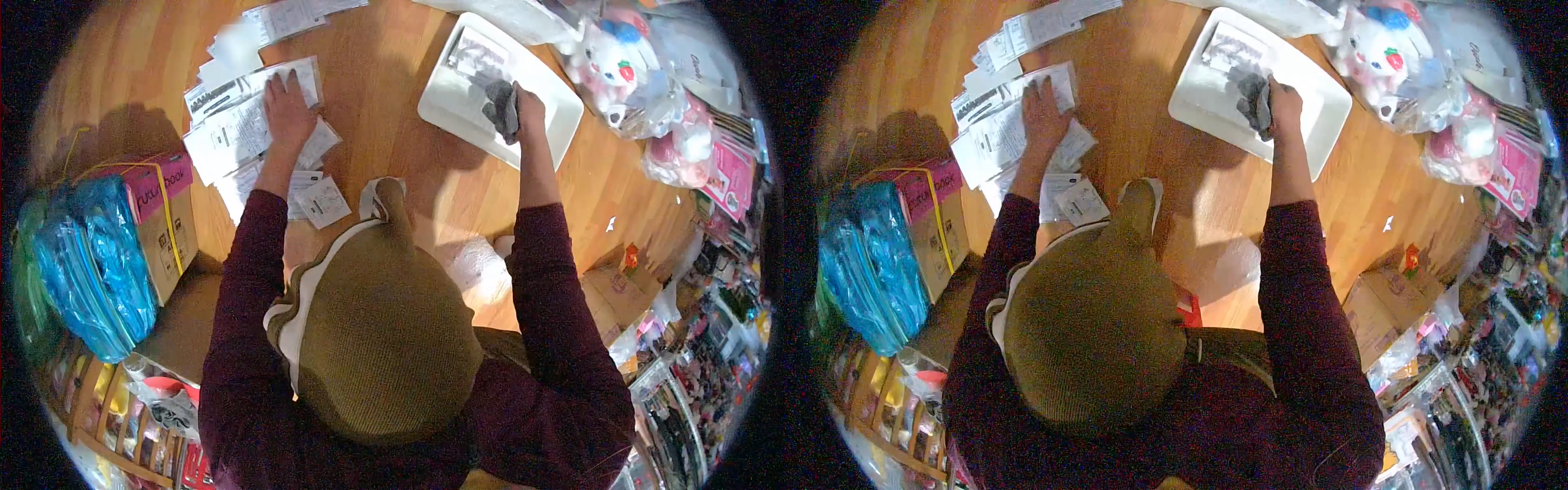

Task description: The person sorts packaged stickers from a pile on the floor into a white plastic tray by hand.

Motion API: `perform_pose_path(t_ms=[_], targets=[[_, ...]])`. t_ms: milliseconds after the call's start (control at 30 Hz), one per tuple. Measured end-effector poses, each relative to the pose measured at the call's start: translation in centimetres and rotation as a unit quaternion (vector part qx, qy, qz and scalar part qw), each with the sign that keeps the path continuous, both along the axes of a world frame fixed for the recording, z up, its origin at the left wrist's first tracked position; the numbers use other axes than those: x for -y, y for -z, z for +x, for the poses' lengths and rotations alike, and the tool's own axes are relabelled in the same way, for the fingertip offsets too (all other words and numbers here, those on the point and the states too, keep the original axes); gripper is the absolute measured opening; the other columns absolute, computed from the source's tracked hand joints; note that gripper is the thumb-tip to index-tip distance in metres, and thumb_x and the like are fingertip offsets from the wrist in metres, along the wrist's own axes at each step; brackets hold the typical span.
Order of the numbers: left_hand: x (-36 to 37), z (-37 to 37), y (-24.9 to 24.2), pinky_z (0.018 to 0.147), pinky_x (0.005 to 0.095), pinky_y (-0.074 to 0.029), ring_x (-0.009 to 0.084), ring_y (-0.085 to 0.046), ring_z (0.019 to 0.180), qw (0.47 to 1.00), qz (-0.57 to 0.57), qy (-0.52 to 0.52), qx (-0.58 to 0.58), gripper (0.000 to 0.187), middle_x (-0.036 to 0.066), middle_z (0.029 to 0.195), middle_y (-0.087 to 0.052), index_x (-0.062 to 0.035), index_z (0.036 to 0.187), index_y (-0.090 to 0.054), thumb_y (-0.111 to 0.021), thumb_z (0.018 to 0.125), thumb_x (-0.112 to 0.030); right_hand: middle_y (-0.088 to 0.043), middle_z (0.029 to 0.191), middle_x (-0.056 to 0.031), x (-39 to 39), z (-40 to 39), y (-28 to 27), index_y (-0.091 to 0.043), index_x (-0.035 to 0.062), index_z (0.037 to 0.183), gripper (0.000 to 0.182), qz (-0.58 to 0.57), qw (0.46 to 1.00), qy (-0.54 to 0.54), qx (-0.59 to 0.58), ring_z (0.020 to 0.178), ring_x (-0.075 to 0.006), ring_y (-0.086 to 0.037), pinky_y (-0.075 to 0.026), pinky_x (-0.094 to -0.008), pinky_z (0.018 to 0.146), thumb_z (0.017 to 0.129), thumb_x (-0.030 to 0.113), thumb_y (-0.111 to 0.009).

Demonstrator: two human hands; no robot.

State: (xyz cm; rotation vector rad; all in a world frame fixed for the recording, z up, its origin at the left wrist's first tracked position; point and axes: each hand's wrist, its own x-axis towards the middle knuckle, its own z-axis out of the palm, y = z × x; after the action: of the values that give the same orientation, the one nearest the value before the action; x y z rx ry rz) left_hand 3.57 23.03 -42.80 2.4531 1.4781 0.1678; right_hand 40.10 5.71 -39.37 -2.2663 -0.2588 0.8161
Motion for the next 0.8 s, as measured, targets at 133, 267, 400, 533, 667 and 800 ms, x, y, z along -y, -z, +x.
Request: perform_pose_path(t_ms=[133,267,400,533,667,800], targets=[[-2.4,1.1,0.0,0.096,0.0506,-0.023,0.0409,-0.019,0.123,0.99,-0.055,-0.008,-0.126,0.092,0.024,0.134,-0.017,-0.0097,0.131,-0.023,-0.072,0.06,-0.041,-0.059,0.084,-0.0154,4.5,-0.2,2.5,-0.056,-0.0079,0.091,0.036,0.149,0.974,0.068,-0.155,0.07,-0.0197,-0.056,-0.045,-0.0296,0.064,0.081,0.027,-0.053],[-2.6,2.1,-0.6,0.095,0.0534,-0.023,0.043,-0.018,0.123,0.98,-0.077,-0.01,-0.181,0.093,0.025,0.133,-0.017,-0.014,0.131,-0.023,-0.073,0.058,-0.04,-0.059,0.082,-0.0137,6.4,-3.0,1.6,-0.055,-0.0073,0.094,0.032,0.092,0.981,0.044,-0.164,0.071,-0.0192,-0.057,-0.048,-0.027,0.062,0.086,0.023,-0.045],[-3.2,1.5,1.3,0.093,0.0536,-0.026,0.0423,-0.018,0.123,0.99,-0.077,0.0,-0.118,0.093,0.025,0.133,-0.017,-0.0171,0.132,-0.022,-0.075,0.057,-0.038,-0.059,0.08,-0.0119,5.9,-6.8,-1.7,-0.055,-0.0067,0.094,0.032,0.152,0.966,0.086,-0.188,0.067,-0.0175,-0.056,-0.046,-0.0278,0.06,0.085,0.024,-0.049],[-1.7,0.6,-1.5,0.093,0.0527,-0.028,0.0422,-0.021,0.122,0.978,-0.053,0.115,-0.163,0.088,0.026,0.131,-0.021,-0.0128,0.13,-0.025,-0.074,0.059,-0.033,-0.059,0.075,-0.0092,6.5,-8.6,-2.5,-0.057,-0.0069,0.091,0.032,0.152,0.949,0.128,-0.246,0.063,-0.0143,-0.054,-0.044,-0.0265,0.057,0.083,0.023,-0.052],[-3.5,-1.6,1.1,0.093,0.0482,-0.031,0.042,-0.027,0.119,0.972,-0.025,0.189,-0.141,0.079,0.026,0.129,-0.024,-0.0093,0.129,-0.026,-0.069,0.065,-0.029,-0.058,0.072,-0.0063,7.0,-9.9,-2.6,-0.058,-0.0058,0.087,0.03,0.132,0.963,0.091,-0.217,0.06,-0.0124,-0.053,-0.043,-0.0246,0.054,0.083,0.024,-0.053],[-3.4,-1.5,1.8,0.092,0.0438,-0.035,0.0402,-0.033,0.116,0.958,0.019,0.216,-0.186,0.07,0.026,0.128,-0.027,-0.0083,0.127,-0.028,-0.065,0.07,-0.026,-0.059,0.073,-0.0059,7.6,-10.3,-1.6,-0.059,-0.0055,0.087,0.03,0.157,0.951,0.111,-0.24,0.06,-0.0119,-0.052,-0.043,-0.0247,0.056,0.082,0.024,-0.054]])
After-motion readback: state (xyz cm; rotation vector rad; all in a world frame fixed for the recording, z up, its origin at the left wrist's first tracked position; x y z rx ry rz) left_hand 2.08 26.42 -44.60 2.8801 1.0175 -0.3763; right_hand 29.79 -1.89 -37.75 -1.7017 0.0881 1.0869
